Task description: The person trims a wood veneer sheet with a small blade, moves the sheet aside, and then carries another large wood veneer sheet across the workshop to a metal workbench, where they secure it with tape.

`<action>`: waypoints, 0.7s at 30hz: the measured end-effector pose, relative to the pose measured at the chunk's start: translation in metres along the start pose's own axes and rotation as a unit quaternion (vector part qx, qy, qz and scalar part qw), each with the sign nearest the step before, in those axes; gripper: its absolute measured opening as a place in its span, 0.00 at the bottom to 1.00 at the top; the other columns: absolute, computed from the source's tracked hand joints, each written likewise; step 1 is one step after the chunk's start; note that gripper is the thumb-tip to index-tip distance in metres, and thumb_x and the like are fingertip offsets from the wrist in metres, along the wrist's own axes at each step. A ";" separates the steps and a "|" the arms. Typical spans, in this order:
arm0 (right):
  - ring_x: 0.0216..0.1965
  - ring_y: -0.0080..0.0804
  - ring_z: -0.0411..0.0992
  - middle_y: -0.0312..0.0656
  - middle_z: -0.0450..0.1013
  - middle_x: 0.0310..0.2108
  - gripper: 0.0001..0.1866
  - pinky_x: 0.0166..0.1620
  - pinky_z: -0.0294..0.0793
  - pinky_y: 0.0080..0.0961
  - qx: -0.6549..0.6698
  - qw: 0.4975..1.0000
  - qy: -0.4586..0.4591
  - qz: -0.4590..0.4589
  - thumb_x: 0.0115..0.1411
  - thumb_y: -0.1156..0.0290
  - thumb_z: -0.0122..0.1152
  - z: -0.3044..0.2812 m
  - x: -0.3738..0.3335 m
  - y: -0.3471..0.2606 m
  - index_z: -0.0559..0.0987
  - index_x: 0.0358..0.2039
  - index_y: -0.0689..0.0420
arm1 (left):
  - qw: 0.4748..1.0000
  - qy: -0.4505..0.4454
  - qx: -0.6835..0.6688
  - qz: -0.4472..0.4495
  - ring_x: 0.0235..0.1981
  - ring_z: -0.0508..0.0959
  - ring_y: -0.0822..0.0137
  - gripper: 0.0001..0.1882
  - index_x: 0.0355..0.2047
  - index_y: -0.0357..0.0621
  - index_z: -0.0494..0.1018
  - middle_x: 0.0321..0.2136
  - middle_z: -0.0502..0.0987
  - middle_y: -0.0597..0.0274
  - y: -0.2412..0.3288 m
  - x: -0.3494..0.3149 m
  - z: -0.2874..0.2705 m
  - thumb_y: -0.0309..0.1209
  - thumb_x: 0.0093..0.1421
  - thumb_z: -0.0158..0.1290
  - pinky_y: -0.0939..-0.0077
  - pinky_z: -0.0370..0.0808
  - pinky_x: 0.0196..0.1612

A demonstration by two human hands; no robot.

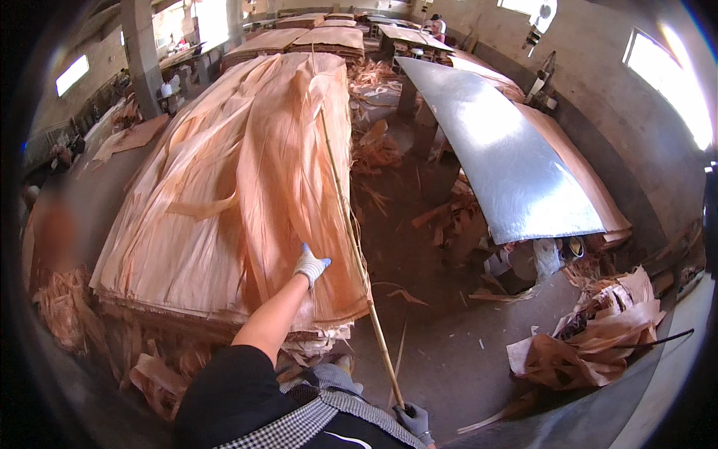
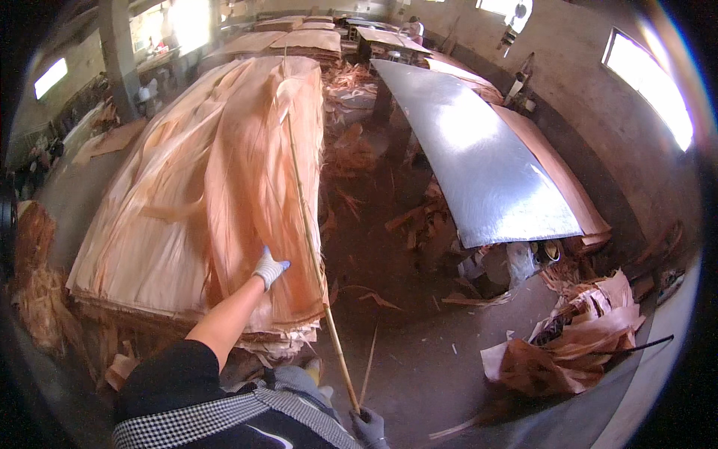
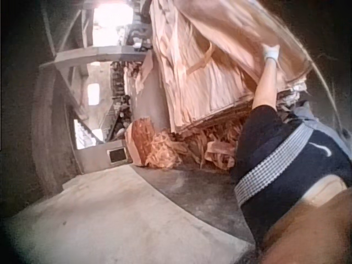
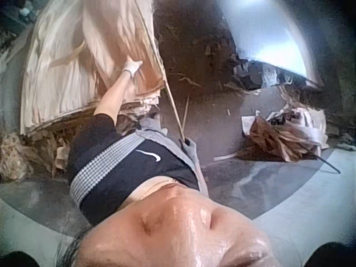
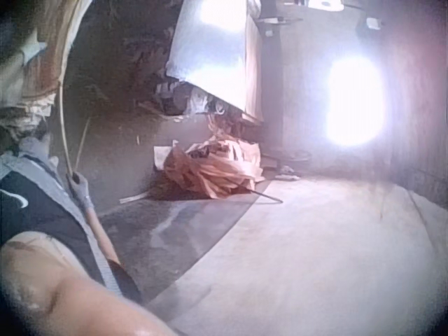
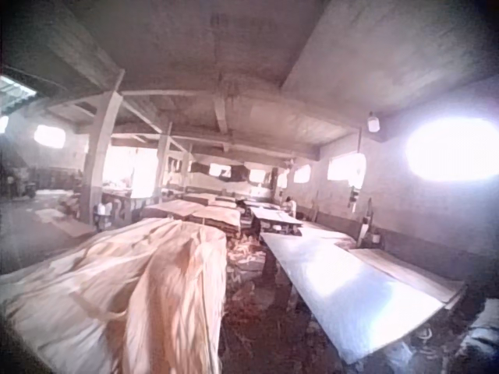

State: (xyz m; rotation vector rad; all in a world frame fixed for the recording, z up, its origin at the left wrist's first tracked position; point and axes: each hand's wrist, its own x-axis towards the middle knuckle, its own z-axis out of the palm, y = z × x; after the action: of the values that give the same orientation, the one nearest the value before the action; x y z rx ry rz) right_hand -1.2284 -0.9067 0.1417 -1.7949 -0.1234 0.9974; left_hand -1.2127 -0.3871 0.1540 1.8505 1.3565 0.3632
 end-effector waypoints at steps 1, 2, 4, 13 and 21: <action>0.22 0.15 0.67 0.31 0.72 0.21 0.09 0.27 0.67 0.14 0.004 1.000 0.001 -0.021 0.54 0.71 0.64 0.000 0.006 0.004 0.79 0.31 0.63 | 1.000 0.011 0.020 0.013 0.54 0.68 0.48 0.41 0.58 0.36 0.56 0.52 0.67 0.40 -0.002 0.009 0.002 0.39 0.47 0.60 0.66 0.66 0.55; 0.22 0.16 0.68 0.31 0.73 0.21 0.09 0.28 0.68 0.15 0.008 0.999 -0.002 -0.042 0.54 0.71 0.64 0.002 0.012 0.011 0.79 0.32 0.63 | 0.998 0.045 -0.005 0.042 0.52 0.69 0.48 0.35 0.56 0.38 0.61 0.50 0.69 0.41 -0.009 0.015 0.000 0.37 0.49 0.57 0.65 0.67 0.54; 0.27 0.23 0.72 0.37 0.75 0.26 0.11 0.35 0.72 0.19 0.002 0.999 0.039 -0.010 0.54 0.72 0.62 0.000 0.009 0.012 0.79 0.36 0.65 | 0.992 0.072 -0.030 0.097 0.46 0.74 0.48 0.24 0.51 0.44 0.68 0.42 0.74 0.43 0.031 0.002 -0.005 0.35 0.54 0.51 0.65 0.70 0.51; 0.31 0.25 0.71 0.39 0.75 0.29 0.13 0.39 0.71 0.22 -0.063 0.994 0.013 -0.089 0.54 0.71 0.61 -0.036 0.045 -0.015 0.78 0.38 0.65 | 0.958 0.100 0.256 0.078 0.61 0.57 0.47 0.41 0.60 0.45 0.55 0.62 0.52 0.45 0.090 0.015 -0.046 0.54 0.53 0.51 0.56 0.58 0.60; 0.33 0.27 0.68 0.38 0.73 0.30 0.14 0.38 0.69 0.23 -0.028 0.999 0.021 -0.038 0.53 0.70 0.63 -0.059 0.042 -0.074 0.77 0.39 0.65 | 0.957 -0.117 -0.210 -0.160 0.41 0.73 0.57 0.45 0.60 0.37 0.51 0.46 0.71 0.48 0.055 0.085 0.019 0.46 0.50 0.60 0.62 0.74 0.38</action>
State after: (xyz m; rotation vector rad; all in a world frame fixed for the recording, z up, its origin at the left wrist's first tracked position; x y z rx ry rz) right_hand -1.1354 -0.8938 0.1852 -1.8471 -0.1931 0.9086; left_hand -1.1313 -0.3249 0.1637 1.2583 1.2710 0.2314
